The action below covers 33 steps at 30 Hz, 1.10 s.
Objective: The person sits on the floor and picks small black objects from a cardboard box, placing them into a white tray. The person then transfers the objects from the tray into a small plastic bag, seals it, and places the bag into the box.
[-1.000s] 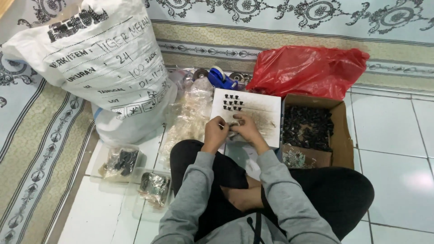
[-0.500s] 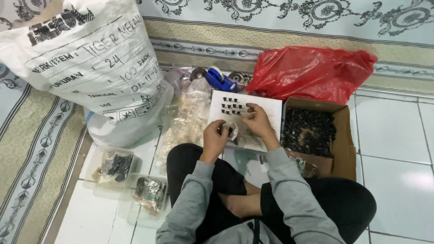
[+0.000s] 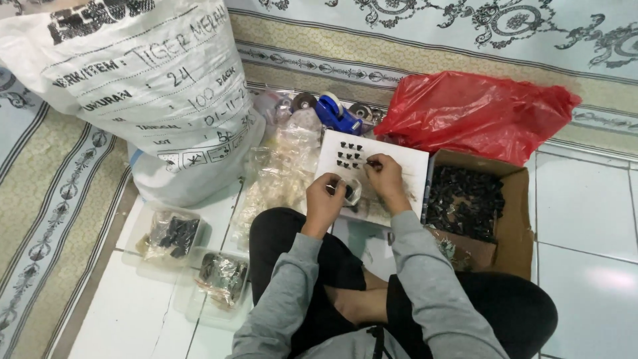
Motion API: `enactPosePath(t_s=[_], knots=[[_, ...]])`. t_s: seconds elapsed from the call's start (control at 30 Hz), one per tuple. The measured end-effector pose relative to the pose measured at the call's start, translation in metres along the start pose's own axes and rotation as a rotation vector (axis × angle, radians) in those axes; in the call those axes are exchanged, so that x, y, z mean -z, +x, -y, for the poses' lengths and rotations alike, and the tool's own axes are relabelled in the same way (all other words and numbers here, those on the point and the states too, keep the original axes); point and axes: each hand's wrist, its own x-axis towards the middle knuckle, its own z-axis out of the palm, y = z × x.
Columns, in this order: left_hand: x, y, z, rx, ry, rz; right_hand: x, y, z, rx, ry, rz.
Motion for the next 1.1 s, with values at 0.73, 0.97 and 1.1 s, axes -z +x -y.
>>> enactPosePath(t_s=[0.73, 0.97, 1.1], knots=[[0.01, -0.011, -0.012, -0.008, -0.012, -0.066, 0.046, -0.03, 0.08, 0.07, -0.083, 0.121], [0.02, -0.009, -0.002, 0.002, -0.024, -0.076, 0.019, -0.007, 0.085, 0.115, -0.259, 0.233], [0.021, -0.009, -0.005, -0.002, -0.069, -0.079, -0.002, 0.008, 0.05, 0.176, -0.317, 0.176]])
